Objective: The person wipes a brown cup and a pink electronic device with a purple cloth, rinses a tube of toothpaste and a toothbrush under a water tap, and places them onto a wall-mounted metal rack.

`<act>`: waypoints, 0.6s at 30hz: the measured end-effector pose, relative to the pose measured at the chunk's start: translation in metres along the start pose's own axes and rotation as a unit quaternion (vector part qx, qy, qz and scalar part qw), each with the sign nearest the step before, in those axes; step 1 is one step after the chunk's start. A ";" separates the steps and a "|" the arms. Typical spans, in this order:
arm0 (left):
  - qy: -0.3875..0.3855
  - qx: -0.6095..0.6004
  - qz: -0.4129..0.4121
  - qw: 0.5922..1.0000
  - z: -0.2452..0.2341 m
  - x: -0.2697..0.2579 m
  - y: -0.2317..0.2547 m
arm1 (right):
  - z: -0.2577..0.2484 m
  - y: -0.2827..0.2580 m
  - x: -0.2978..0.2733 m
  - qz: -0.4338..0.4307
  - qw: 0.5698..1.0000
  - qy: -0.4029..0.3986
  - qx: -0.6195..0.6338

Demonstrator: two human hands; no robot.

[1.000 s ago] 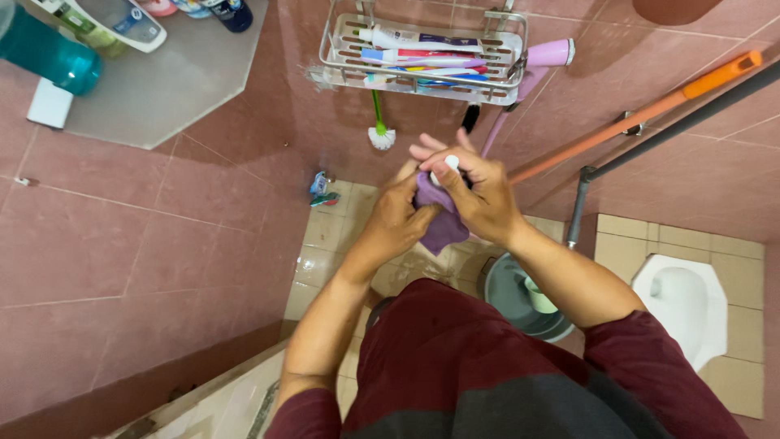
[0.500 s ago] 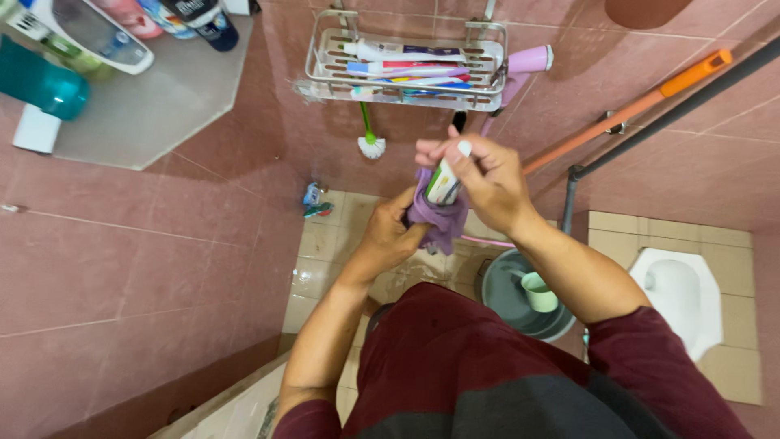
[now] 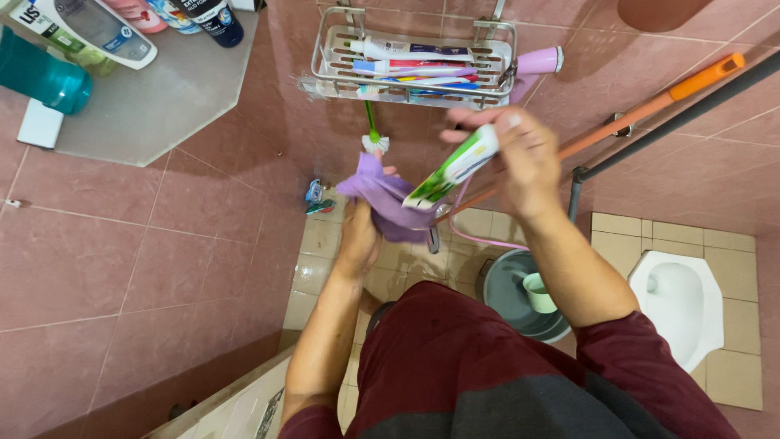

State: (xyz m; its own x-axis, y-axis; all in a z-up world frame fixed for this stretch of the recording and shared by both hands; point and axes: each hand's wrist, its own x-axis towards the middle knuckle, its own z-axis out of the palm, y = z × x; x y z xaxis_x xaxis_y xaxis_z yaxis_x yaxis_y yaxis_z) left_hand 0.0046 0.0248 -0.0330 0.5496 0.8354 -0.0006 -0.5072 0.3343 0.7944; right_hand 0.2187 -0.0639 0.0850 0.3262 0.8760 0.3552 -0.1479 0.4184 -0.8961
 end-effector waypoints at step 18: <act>-0.211 0.282 -0.012 0.936 0.048 0.000 0.006 | -0.009 0.022 -0.022 0.113 0.983 -0.079 -0.122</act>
State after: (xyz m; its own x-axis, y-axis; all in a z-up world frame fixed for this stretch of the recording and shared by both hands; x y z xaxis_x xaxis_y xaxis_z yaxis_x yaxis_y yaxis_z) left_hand 0.0336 0.0053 0.0009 0.8302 0.5436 0.1235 -0.1258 -0.0330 0.9915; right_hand 0.2169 -0.0762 0.0553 0.1584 0.9744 0.1593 0.0344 0.1558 -0.9872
